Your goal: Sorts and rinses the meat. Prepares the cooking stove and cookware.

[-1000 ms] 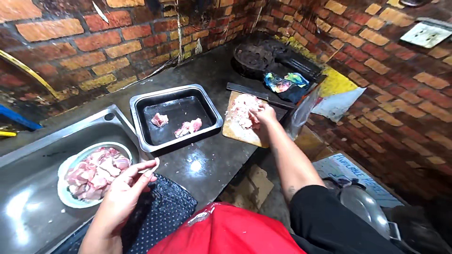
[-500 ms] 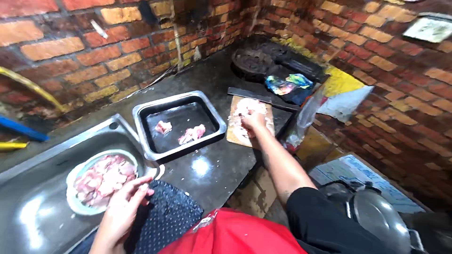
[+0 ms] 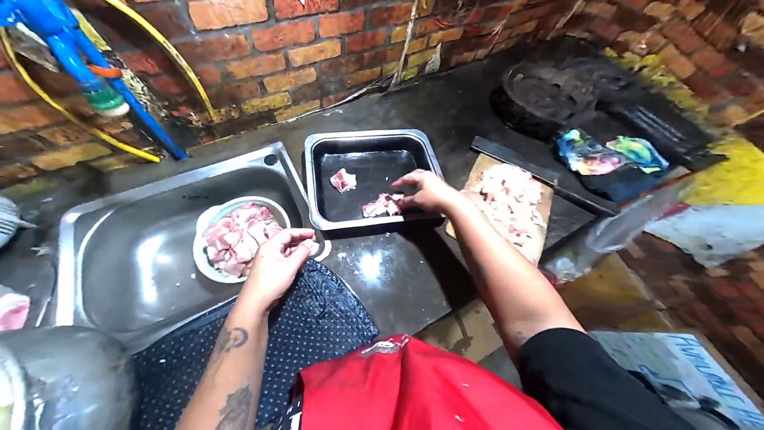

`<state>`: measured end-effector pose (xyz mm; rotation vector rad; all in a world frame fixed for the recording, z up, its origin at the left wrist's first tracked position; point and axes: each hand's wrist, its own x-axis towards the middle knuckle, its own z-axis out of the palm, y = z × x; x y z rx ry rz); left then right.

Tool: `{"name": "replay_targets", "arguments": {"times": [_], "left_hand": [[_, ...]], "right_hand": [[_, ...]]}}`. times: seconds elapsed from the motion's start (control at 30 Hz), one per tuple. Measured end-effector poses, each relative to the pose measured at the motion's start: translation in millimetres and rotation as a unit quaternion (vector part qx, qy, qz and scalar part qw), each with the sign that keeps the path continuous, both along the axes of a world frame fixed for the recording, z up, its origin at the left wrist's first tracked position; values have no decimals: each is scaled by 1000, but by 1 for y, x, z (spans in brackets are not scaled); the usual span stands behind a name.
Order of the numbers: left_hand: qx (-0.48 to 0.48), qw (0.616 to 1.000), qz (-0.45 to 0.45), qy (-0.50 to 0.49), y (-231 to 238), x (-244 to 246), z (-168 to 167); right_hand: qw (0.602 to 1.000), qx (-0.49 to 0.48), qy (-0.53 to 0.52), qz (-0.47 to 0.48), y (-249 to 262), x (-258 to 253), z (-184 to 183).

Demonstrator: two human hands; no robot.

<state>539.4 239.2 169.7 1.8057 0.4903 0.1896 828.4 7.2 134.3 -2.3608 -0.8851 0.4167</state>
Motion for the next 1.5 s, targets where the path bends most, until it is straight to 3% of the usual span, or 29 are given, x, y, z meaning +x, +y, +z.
{"name": "replay_targets", "arguments": {"times": [0.1, 0.17, 0.3, 0.43, 0.57, 0.73, 0.8, 0.9, 0.97, 1.07, 1.17, 1.3, 1.37, 1.43, 1.5], "left_hand": [[-1, 1000, -17, -1, -3, 5, -1], [-4, 1000, -18, -2, -1, 6, -5], [-35, 999, 6, 2, 11, -1, -14], [-72, 996, 52, -5, 18, -10, -15], [-89, 993, 76, 6, 20, -15, -18], [-98, 993, 68, 8, 17, -17, -18], [-99, 993, 63, 6, 19, -17, -19], [-99, 993, 63, 6, 21, -18, -21], [-100, 993, 67, 5, 21, -18, -22], [-106, 992, 66, 10, 21, -18, -22], [-100, 993, 62, 1, 22, -22, -25], [-70, 993, 91, -38, 33, -39, -19], [-56, 986, 137, -74, 44, -50, -17], [-52, 973, 197, -107, 58, -59, -13], [-39, 962, 245, -109, 72, -70, -9]], "right_hand": [[995, -94, 10, 14, 33, 7, -38], [995, -99, -3, 2, 43, 15, -53], [992, 34, 109, -60, 36, 16, -35], [937, 194, 267, -111, 18, 20, -11], [924, 238, 283, -95, 6, 33, -1], [870, 314, 365, -106, 4, 26, 16], [899, 266, 338, -88, 3, 25, 16], [974, 51, 219, -27, 7, 23, 11], [990, -81, 118, 4, 16, 26, -15], [978, -209, 1, 5, 38, 21, -43], [985, -171, 5, -10, 57, 13, -41], [981, 57, 137, -124, 96, -3, -17], [978, 106, 131, -124, 118, -1, -13], [987, 80, 103, -88, 139, 0, -15], [997, -12, 63, -50, 158, -6, -22]]}}
